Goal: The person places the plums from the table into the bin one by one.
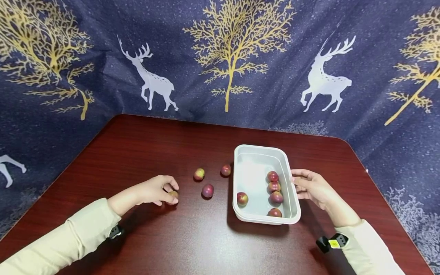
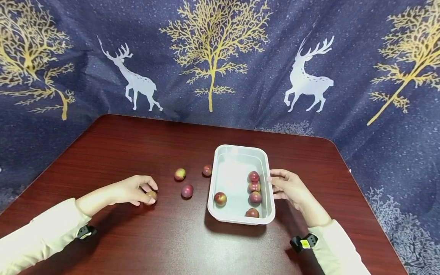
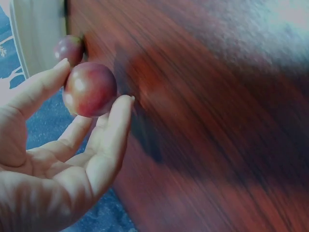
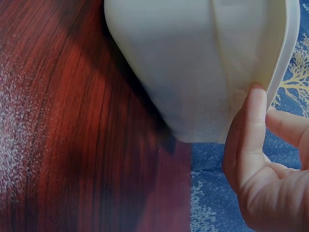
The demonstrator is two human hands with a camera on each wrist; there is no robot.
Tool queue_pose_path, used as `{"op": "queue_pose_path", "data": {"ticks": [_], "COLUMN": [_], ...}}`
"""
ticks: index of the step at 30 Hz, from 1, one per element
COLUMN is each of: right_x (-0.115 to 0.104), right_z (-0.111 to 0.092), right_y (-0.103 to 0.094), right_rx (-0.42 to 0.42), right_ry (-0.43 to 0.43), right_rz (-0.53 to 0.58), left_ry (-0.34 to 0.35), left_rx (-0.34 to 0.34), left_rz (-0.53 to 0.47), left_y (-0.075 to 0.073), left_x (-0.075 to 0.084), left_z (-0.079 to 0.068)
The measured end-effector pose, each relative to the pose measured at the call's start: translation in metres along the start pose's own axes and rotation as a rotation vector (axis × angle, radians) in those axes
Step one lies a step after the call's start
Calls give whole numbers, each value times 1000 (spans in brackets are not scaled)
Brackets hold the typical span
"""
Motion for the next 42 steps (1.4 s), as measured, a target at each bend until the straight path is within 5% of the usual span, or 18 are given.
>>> {"op": "queue_pose_path", "data": {"ticks": [19,25,34,42], "right_x": [1,2,4,0], "right_z": [1,1,0,0], "right_y": [0,-1,-1,0], "right_rx": [-5,-2,-8,-7], "right_ry": [3,2,6,10], "right_rz": [17,33,15,12], "left_ry": [-27,-46,38,40], "left_rx": [-96,-95,-120,-114], "left_rz": [-324,-375,-462,-470], "left_y": [5,8,12,12], "left_x": [2,2,6,12], "left_z": [7,8,10,11]}}
Point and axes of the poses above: each hand's wrist, its own z-axis towards the middle knuckle, its own y-axis out of the palm, x = y × z, the point moved 1 cm from there along z, towards the middle knuckle, and after that the axes turned 4 degrees about -y, right-handed, at the moved point
